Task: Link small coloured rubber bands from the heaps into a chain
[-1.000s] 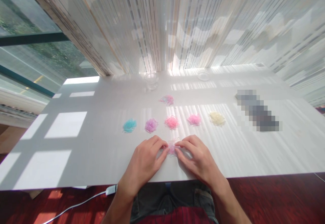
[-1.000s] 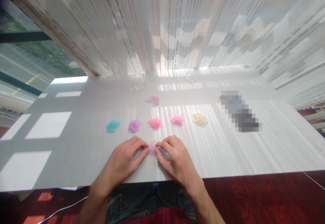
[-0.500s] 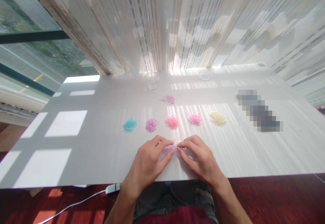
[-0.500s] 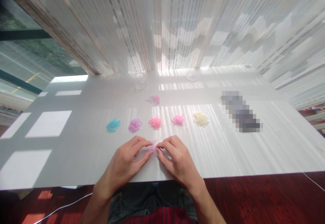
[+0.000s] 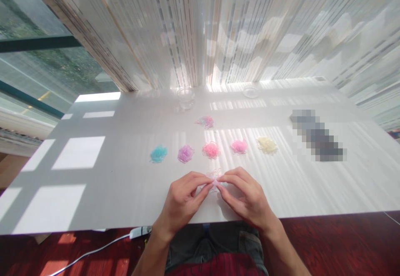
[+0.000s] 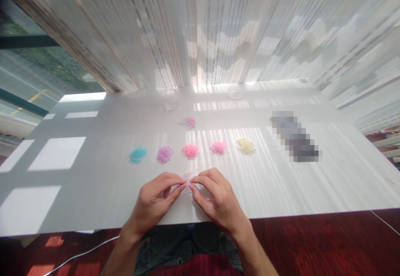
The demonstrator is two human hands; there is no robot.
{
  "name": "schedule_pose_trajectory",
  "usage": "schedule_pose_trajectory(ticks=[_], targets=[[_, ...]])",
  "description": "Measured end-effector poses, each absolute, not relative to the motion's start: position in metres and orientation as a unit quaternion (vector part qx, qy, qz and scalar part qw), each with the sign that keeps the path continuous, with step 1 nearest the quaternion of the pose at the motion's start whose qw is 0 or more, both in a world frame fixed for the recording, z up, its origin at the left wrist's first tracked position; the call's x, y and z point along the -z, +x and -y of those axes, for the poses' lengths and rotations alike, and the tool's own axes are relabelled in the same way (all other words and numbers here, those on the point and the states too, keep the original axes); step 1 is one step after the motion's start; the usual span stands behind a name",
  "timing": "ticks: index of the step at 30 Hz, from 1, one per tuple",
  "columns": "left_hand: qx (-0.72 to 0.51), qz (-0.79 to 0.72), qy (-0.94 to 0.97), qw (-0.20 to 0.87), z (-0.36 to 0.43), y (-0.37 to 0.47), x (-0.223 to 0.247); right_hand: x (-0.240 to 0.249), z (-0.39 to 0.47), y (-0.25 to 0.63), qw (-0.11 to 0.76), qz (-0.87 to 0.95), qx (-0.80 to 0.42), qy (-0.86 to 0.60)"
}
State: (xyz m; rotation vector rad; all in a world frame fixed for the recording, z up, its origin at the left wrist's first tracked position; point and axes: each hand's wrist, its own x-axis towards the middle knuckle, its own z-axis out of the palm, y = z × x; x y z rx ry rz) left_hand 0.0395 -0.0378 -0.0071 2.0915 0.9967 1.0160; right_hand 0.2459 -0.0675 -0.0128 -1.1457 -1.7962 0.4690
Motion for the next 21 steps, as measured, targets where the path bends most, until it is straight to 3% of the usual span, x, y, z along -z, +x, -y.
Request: schedule_pose_trajectory(ticks=[21], targets=[[-0.417,-0.371,0.778,0.288,0.0387,0.0406,0.0104,0.0123,0.066,0.2439,0.474,0.739,-0.141,-0.457]])
